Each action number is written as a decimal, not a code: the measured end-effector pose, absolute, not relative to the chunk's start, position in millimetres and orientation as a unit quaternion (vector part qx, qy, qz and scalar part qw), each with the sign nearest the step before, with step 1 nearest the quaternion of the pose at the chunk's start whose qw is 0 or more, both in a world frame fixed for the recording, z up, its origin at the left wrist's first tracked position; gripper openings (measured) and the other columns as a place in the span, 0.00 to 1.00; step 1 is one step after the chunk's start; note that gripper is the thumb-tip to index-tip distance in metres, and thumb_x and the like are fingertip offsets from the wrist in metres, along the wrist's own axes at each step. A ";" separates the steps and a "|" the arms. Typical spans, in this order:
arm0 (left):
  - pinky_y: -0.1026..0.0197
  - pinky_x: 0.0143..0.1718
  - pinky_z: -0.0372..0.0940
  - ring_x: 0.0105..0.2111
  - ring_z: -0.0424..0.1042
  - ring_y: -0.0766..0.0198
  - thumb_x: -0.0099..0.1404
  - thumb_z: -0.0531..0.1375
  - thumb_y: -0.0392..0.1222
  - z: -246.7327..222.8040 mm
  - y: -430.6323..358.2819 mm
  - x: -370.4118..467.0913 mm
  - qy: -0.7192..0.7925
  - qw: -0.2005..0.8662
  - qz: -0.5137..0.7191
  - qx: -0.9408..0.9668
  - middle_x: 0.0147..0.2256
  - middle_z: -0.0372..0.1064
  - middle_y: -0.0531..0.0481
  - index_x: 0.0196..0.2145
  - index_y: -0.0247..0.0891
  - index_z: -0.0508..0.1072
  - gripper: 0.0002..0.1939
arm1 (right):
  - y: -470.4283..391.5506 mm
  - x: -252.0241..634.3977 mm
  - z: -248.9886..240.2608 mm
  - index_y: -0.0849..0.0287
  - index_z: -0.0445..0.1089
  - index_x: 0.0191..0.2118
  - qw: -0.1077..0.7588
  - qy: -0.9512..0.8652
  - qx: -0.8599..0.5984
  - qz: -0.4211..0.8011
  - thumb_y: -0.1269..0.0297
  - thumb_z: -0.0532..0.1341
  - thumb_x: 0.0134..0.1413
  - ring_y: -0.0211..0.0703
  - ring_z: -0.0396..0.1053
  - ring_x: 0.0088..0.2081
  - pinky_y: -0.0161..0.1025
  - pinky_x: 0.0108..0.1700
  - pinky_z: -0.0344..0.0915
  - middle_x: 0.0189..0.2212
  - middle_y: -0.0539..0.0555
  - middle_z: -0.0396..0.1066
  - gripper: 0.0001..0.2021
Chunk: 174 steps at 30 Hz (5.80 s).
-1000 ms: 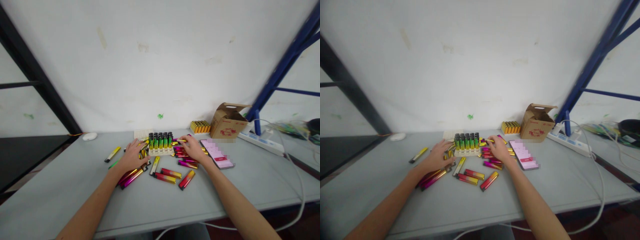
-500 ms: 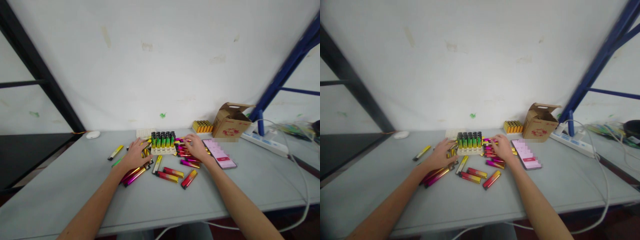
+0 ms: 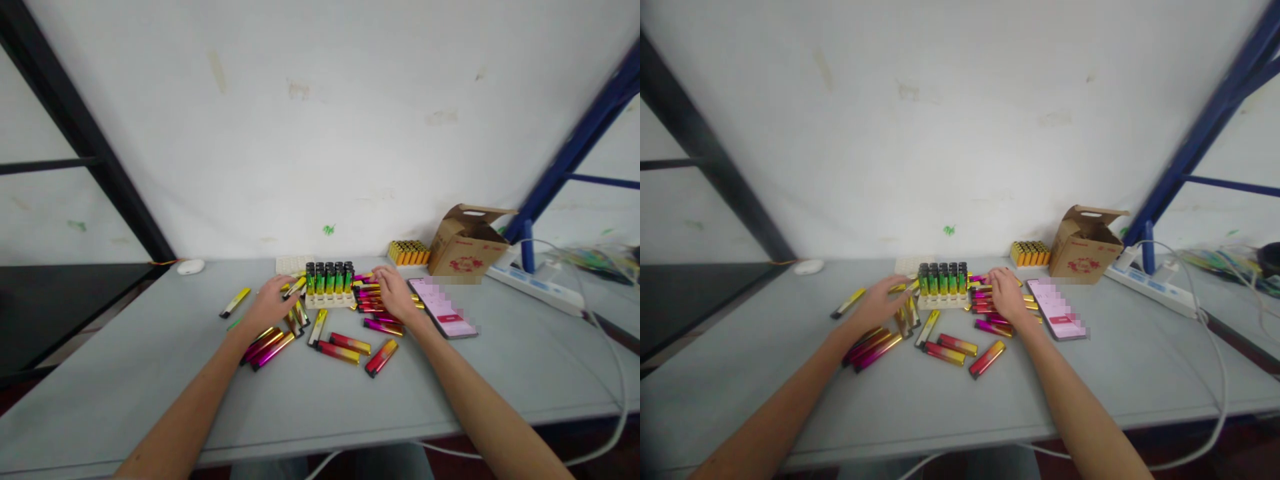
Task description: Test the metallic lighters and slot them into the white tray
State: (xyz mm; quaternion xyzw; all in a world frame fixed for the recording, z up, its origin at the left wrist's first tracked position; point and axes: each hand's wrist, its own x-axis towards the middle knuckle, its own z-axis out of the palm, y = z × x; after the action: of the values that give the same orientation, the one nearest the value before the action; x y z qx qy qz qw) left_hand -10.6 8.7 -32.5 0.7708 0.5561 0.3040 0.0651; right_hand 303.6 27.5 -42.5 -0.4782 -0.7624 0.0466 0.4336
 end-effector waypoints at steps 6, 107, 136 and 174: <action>0.49 0.56 0.61 0.49 0.70 0.53 0.64 0.49 0.45 -32.7 16.0 -21.1 0.569 0.021 0.320 0.757 0.46 0.73 0.40 0.42 0.34 0.75 0.19 | 28.5 302.3 -44.8 0.56 0.58 0.25 0.380 -0.772 -0.509 0.002 0.65 0.44 0.64 0.46 0.63 0.32 0.41 0.38 0.59 0.26 0.55 0.65 0.16; 0.48 0.53 0.64 0.50 0.66 0.55 0.63 0.61 0.42 -14.5 -34.1 41.3 0.335 -0.041 0.494 0.801 0.47 0.68 0.42 0.45 0.42 0.72 0.12 | -31.1 234.5 -25.3 0.57 0.63 0.37 0.404 -0.838 -0.340 0.138 0.64 0.54 0.61 0.43 0.65 0.33 0.39 0.36 0.63 0.32 0.54 0.69 0.04; 0.48 0.52 0.60 0.45 0.65 0.51 0.65 0.53 0.41 -30.9 1.6 7.1 0.556 -0.115 0.448 0.691 0.41 0.70 0.43 0.52 0.34 0.66 0.18 | -5.4 263.4 -10.2 0.57 0.53 0.17 0.492 -0.362 -0.236 0.755 0.46 0.52 0.50 0.31 0.41 0.15 0.30 0.16 0.45 0.14 0.42 0.41 0.22; 0.46 0.53 0.60 0.47 0.65 0.51 0.66 0.52 0.45 -40.5 6.2 11.5 0.546 -0.054 0.359 0.755 0.43 0.69 0.41 0.42 0.37 0.71 0.13 | 6.7 276.7 -7.6 0.57 0.60 0.21 0.555 -0.323 -0.310 0.701 0.46 0.54 0.55 0.31 0.42 0.14 0.30 0.16 0.44 0.11 0.41 0.44 0.20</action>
State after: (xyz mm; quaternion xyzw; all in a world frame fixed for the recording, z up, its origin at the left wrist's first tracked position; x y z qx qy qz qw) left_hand 11.5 6.2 -40.5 0.7550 0.5461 0.3588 -0.0539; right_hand 276.7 6.7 -7.6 -0.3104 -0.3226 0.7009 0.5553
